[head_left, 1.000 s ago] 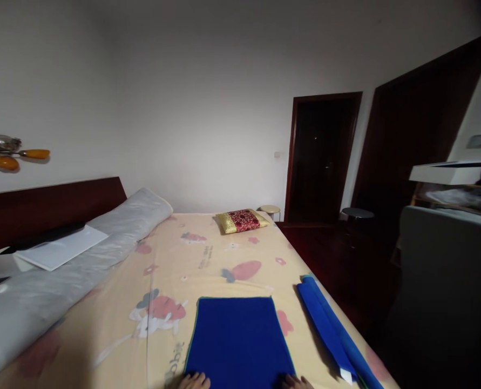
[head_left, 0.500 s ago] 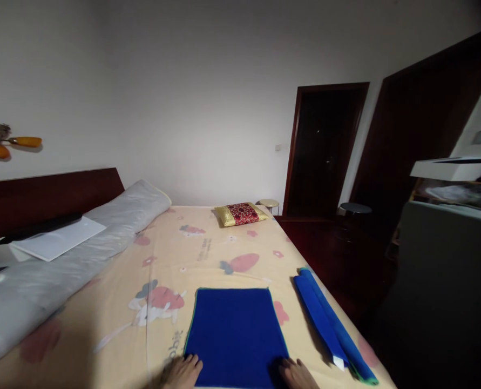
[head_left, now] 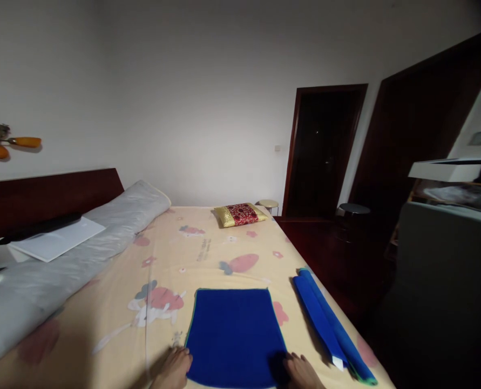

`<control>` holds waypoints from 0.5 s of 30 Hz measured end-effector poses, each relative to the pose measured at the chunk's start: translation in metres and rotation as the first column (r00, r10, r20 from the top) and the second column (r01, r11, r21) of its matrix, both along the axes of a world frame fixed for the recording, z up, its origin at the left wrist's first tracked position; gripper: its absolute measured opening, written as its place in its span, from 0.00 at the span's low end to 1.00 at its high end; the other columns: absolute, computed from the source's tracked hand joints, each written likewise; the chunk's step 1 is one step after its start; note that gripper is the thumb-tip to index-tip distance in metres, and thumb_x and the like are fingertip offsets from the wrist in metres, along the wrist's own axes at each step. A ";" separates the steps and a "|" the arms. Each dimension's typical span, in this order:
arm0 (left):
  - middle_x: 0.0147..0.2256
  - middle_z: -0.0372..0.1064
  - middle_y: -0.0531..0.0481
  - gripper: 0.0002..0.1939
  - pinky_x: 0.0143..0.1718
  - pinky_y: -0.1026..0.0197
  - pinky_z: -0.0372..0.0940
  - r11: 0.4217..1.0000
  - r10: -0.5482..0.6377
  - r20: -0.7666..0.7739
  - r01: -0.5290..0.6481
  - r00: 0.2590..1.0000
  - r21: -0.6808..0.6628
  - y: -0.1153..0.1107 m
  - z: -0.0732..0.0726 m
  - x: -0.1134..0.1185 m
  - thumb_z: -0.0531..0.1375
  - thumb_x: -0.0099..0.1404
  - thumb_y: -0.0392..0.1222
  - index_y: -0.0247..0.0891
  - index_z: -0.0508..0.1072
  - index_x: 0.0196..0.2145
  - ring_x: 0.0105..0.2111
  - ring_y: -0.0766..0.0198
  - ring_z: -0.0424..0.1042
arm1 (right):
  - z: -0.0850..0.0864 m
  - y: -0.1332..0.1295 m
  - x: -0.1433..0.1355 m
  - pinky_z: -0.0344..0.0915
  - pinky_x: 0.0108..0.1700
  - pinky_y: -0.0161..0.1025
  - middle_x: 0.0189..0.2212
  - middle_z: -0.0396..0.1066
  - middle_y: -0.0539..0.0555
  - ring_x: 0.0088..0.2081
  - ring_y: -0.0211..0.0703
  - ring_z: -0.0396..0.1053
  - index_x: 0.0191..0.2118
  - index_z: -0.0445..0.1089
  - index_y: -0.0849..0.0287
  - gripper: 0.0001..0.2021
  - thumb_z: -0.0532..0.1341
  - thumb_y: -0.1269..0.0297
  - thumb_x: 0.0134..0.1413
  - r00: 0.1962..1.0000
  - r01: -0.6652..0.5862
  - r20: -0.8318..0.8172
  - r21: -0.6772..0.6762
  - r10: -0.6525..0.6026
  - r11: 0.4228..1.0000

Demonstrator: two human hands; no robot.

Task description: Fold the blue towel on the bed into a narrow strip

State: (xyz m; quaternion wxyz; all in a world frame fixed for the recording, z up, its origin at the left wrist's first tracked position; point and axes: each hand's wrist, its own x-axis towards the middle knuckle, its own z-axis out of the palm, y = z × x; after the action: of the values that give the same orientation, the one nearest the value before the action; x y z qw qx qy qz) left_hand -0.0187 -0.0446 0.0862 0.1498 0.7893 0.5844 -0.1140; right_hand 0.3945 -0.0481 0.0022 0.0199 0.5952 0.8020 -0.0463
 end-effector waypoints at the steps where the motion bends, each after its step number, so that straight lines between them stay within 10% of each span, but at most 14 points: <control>1: 0.47 0.73 0.43 0.18 0.57 0.47 0.57 1.000 0.005 0.002 -0.005 1.000 0.005 0.001 0.002 -0.002 0.54 0.49 0.28 0.41 0.75 0.36 0.53 0.51 0.67 | 0.002 0.000 0.001 0.64 0.51 0.54 0.46 0.75 0.65 0.49 0.59 0.71 0.43 0.74 0.59 0.25 0.54 0.76 0.35 1.000 0.008 -0.006 0.002 -0.008 1.000; 15: 0.40 0.74 0.52 0.16 0.43 0.61 0.62 0.992 0.116 0.018 -0.117 0.993 0.039 0.013 -0.009 -0.029 0.53 0.54 0.29 0.44 0.71 0.38 0.42 0.61 0.72 | 0.003 0.007 0.012 0.65 0.44 0.47 0.35 0.79 0.59 0.40 0.55 0.75 0.42 0.73 0.57 0.23 0.49 0.81 0.41 0.994 0.089 -0.077 0.070 -0.084 0.994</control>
State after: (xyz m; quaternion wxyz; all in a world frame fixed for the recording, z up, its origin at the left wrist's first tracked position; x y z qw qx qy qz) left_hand -0.0478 -0.0314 0.0777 0.1449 0.7576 0.6304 -0.0871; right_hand 0.4063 -0.0407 0.0055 -0.0337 0.6275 0.7769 -0.0393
